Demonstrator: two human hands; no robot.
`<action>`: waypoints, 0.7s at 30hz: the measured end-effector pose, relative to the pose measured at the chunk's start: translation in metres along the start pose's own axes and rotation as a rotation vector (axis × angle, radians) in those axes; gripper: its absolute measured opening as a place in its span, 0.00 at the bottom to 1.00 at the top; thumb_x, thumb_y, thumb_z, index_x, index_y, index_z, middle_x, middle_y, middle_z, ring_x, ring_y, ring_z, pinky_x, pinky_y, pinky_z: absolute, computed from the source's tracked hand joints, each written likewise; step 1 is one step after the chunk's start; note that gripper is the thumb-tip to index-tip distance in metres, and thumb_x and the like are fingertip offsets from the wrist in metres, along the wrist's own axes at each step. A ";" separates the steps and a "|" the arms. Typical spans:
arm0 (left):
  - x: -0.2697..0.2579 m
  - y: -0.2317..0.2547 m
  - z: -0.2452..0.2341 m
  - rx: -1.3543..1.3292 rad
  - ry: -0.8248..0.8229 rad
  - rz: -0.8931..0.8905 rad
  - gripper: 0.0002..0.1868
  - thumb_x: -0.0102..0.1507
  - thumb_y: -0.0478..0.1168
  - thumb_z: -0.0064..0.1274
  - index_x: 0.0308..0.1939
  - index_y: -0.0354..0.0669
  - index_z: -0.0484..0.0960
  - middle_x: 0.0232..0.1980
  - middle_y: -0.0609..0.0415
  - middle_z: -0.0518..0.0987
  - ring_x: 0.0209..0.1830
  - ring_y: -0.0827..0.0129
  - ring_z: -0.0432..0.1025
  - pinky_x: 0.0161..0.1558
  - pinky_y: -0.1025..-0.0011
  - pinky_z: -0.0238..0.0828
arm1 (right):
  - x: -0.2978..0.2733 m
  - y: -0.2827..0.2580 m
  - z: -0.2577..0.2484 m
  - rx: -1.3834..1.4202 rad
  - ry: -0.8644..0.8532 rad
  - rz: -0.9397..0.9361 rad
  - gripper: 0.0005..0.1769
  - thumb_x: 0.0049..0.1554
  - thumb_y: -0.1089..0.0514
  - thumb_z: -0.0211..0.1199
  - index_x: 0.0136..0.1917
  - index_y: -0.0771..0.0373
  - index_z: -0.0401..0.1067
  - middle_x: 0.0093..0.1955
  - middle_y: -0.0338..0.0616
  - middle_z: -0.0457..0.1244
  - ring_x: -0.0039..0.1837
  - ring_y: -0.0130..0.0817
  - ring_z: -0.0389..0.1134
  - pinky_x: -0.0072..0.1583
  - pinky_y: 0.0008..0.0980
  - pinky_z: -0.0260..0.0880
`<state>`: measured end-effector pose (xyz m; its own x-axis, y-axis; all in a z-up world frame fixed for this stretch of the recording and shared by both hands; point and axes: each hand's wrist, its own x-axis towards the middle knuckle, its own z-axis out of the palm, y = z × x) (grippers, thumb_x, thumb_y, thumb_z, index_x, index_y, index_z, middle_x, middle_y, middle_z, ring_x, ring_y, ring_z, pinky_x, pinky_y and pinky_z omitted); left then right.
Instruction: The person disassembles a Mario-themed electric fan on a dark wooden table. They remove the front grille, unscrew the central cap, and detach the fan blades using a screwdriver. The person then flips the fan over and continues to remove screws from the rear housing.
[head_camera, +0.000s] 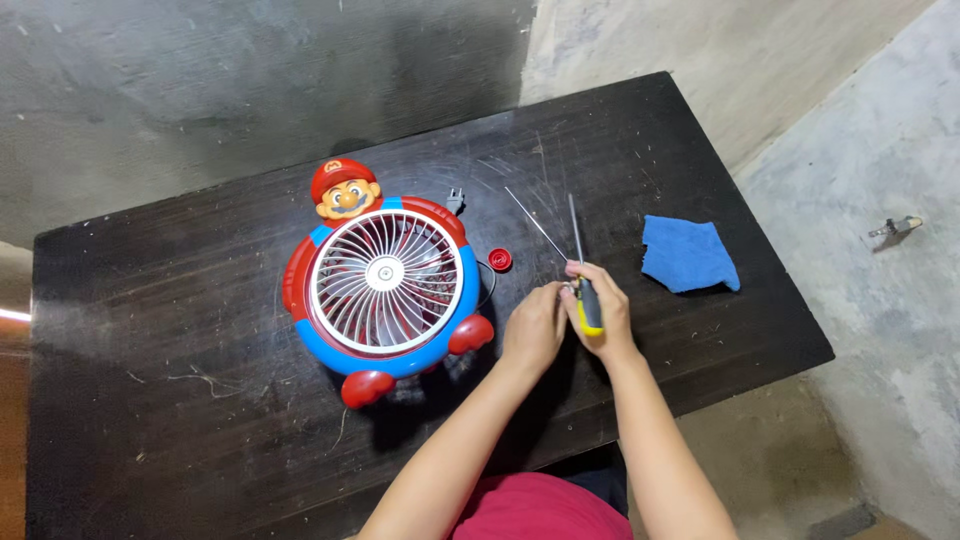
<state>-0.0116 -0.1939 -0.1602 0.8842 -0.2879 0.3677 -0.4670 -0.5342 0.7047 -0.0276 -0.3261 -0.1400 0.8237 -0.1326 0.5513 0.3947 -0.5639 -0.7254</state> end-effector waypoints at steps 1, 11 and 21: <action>-0.001 -0.007 0.003 0.040 -0.007 -0.012 0.15 0.65 0.38 0.54 0.55 0.39 0.77 0.45 0.43 0.80 0.46 0.47 0.77 0.47 0.53 0.73 | 0.000 0.001 0.003 -0.042 -0.001 -0.023 0.20 0.55 0.66 0.69 0.61 0.64 0.71 0.63 0.55 0.67 0.64 0.48 0.71 0.64 0.39 0.72; -0.005 -0.046 0.015 0.183 -0.070 -0.105 0.15 0.61 0.41 0.59 0.49 0.40 0.78 0.44 0.44 0.77 0.45 0.49 0.75 0.46 0.56 0.73 | 0.007 0.017 -0.012 -0.201 -0.142 -0.082 0.51 0.38 0.43 0.82 0.68 0.63 0.65 0.68 0.54 0.62 0.71 0.55 0.61 0.73 0.50 0.58; -0.007 -0.014 0.011 -0.210 0.045 -0.174 0.16 0.68 0.43 0.55 0.56 0.39 0.81 0.45 0.44 0.82 0.41 0.55 0.80 0.42 0.62 0.76 | -0.005 0.031 -0.014 -0.022 -0.165 -0.001 0.62 0.40 0.25 0.74 0.74 0.65 0.60 0.71 0.57 0.57 0.72 0.53 0.60 0.73 0.48 0.59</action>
<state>-0.0115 -0.1928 -0.1796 0.9528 -0.1676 0.2533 -0.3003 -0.3948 0.8683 -0.0252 -0.3544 -0.1594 0.8794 0.0025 0.4761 0.3884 -0.5820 -0.7145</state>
